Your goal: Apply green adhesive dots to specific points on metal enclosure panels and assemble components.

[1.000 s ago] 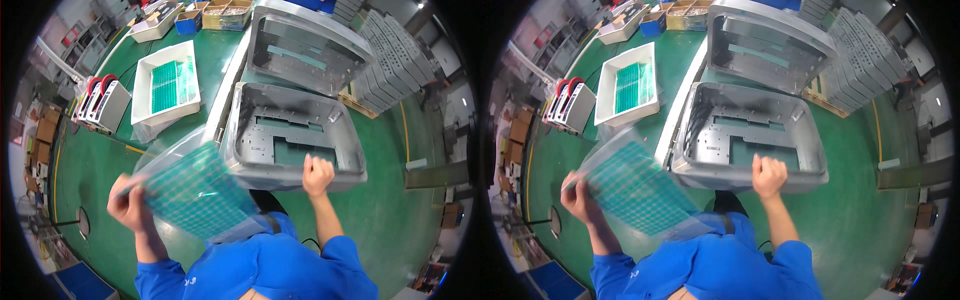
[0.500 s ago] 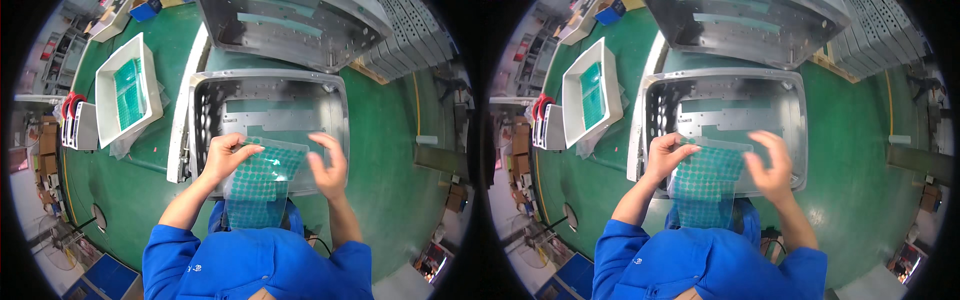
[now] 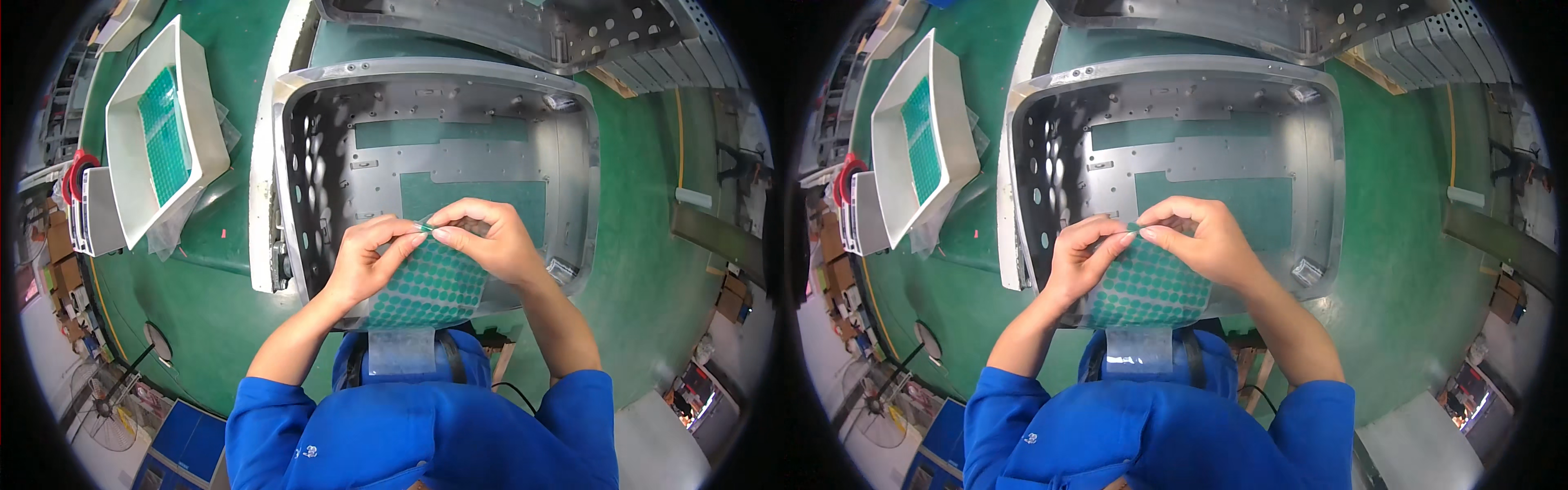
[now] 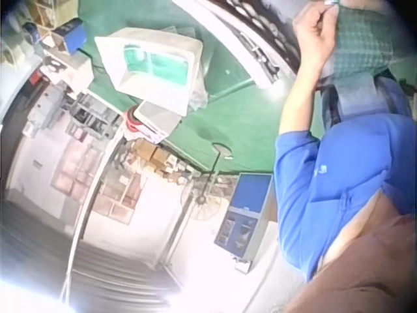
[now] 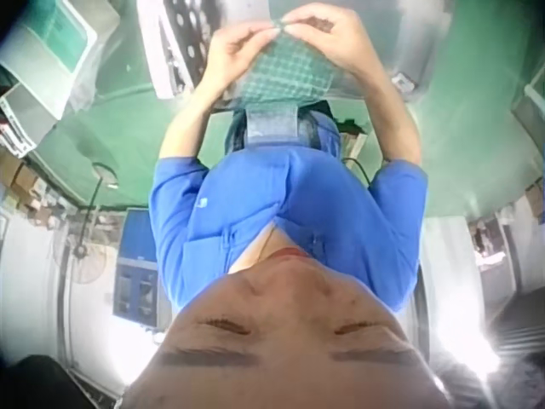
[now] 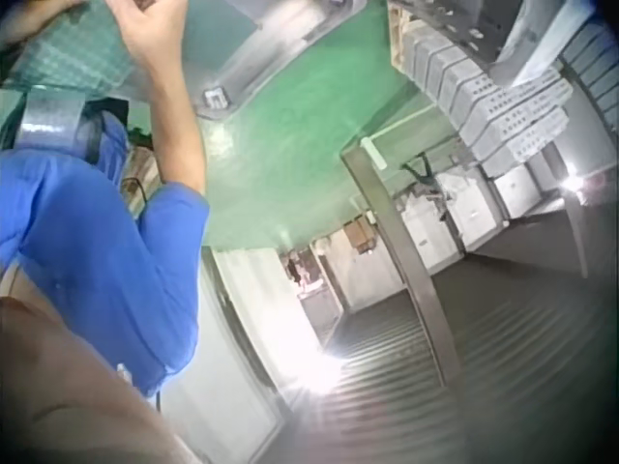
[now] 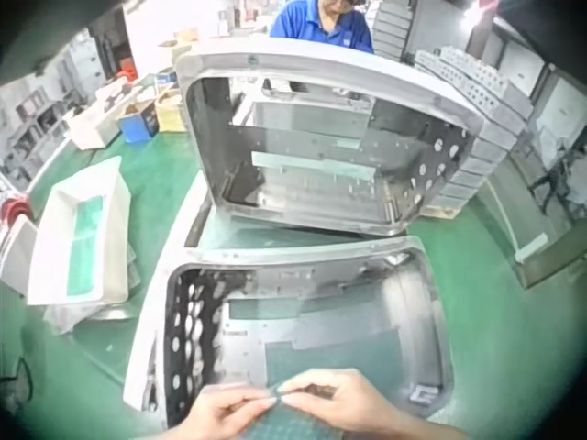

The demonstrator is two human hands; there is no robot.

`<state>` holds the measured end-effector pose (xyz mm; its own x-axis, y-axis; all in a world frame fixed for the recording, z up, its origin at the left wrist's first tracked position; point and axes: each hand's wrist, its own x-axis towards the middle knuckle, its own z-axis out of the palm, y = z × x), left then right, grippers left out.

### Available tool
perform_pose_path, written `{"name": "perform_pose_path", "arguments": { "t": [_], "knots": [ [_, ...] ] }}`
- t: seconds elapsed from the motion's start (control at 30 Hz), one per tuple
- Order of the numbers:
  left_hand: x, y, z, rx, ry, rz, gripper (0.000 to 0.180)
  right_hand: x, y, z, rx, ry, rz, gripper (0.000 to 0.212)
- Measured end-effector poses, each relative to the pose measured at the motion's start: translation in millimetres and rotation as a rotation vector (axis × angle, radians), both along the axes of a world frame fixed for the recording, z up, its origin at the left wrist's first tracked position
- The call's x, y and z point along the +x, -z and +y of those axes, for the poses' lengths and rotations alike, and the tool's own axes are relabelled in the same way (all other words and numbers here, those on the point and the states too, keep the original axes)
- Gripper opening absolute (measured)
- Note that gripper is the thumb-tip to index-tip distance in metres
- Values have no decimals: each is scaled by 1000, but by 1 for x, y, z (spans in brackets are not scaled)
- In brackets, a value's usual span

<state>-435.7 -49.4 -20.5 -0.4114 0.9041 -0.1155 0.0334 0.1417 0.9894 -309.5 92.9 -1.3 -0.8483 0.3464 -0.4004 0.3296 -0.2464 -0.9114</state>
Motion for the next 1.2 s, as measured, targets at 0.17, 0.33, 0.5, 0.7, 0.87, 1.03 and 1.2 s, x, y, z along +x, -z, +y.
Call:
{"name": "perform_pose_path", "arguments": {
  "t": [0.17,0.33,0.5,0.7,0.87,1.03,1.2],
  "knots": [
    [-4,8,1,-30,5,21,12,-6,9,-1,-18,64,12,12],
    [-6,12,12,-88,2,17,11,-8,17,12,94,37,7,10],
    [-2,22,25,-201,-62,-50,11,-10,27,22,338,-21,47,5],
    [0,28,35,-414,-250,-217,15,-24,85,88,470,303,82,6],
    [-2,29,28,-418,-331,-168,18,-27,138,173,694,66,-310,12],
    [-3,33,24,-492,-369,-160,22,-37,137,184,677,-193,-398,13],
    [-3,39,24,-494,-377,-174,23,-40,141,188,675,-247,-449,14]
  ]
}}
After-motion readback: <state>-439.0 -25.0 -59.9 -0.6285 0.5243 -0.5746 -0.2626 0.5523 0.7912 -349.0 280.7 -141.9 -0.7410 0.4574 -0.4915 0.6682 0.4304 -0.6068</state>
